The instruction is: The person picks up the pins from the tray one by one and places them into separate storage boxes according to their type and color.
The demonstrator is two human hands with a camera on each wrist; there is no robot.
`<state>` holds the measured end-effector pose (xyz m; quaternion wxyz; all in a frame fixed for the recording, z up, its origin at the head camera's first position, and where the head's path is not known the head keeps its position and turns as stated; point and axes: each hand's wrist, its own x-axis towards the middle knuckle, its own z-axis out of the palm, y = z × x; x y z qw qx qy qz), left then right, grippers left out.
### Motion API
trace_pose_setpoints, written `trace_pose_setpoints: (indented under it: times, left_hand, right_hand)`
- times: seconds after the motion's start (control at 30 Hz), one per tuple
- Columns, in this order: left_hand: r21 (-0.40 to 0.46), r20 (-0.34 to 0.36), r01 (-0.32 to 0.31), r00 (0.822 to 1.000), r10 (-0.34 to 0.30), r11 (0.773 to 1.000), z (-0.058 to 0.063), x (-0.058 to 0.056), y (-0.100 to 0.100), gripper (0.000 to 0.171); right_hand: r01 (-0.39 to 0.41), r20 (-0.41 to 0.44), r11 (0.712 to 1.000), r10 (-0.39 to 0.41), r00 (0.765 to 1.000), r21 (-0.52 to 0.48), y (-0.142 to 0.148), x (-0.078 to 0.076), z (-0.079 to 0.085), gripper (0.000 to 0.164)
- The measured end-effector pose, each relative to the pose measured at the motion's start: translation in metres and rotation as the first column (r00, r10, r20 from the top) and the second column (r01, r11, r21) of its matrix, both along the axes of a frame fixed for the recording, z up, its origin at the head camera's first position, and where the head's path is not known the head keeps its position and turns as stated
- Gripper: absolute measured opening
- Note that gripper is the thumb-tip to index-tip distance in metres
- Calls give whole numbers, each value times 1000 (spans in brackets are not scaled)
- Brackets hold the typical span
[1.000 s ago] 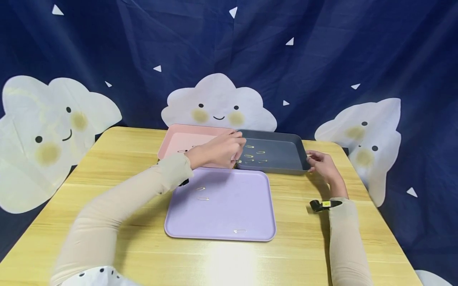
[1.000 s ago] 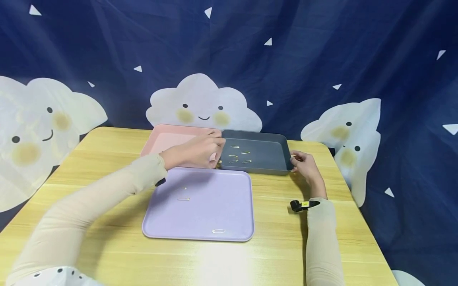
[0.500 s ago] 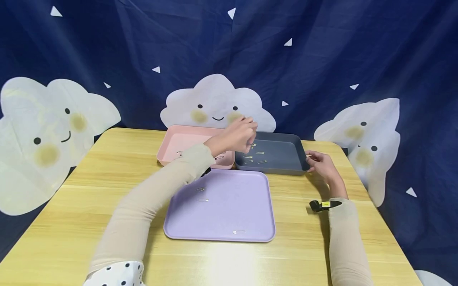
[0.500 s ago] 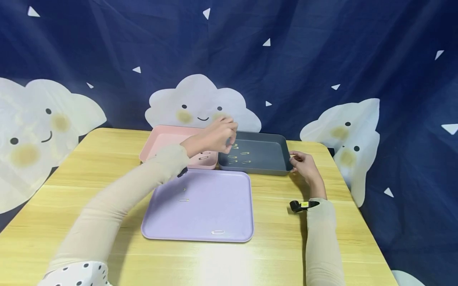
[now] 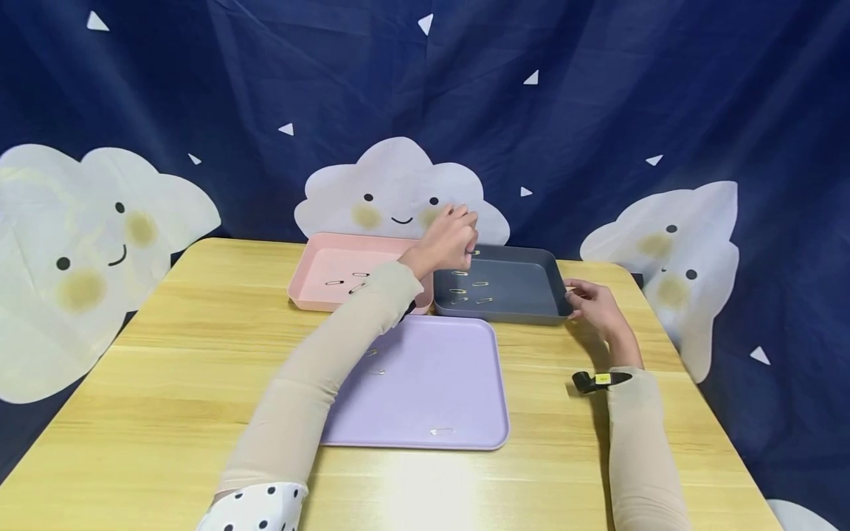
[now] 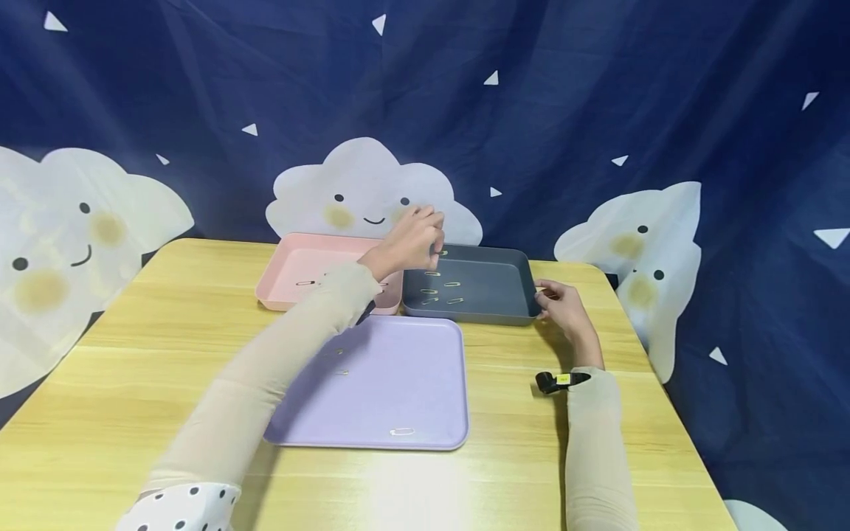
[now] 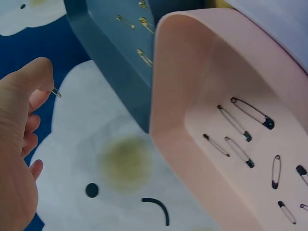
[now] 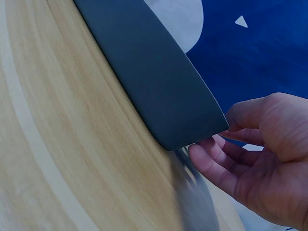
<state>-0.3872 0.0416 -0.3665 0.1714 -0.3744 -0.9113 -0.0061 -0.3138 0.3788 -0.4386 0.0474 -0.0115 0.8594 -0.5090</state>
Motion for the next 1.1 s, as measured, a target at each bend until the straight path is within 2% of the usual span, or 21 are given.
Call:
trace_pose_setpoints:
  times: [0.2, 0.33, 0.6, 0.9, 1.1]
  left_hand:
    - [-42, 22, -32, 999, 33, 999, -13, -9, 2, 8]
    - [-79, 48, -57, 997, 61, 995, -23, -13, 2, 14]
    - [-116, 87, -93, 991, 104, 989, -39, -16, 1, 15]
    - [-188, 137, -106, 982, 133, 977, -46, -17, 3, 17]
    - [-207, 129, -101, 983, 130, 973, -50, -17, 3, 18]
  right_hand:
    - [-13, -1, 1000, 13, 1000, -15, -11, 13, 18, 44]
    - [-20, -6, 1000, 20, 1000, -4, -13, 15, 21, 44]
    - [-8, -1, 1000, 8, 1000, -4, -14, 14, 20, 44]
    - [-17, 1, 1000, 17, 1000, -8, -12, 13, 20, 45]
    - [0, 9, 1000, 0, 1000, -13, -2, 2, 4, 45]
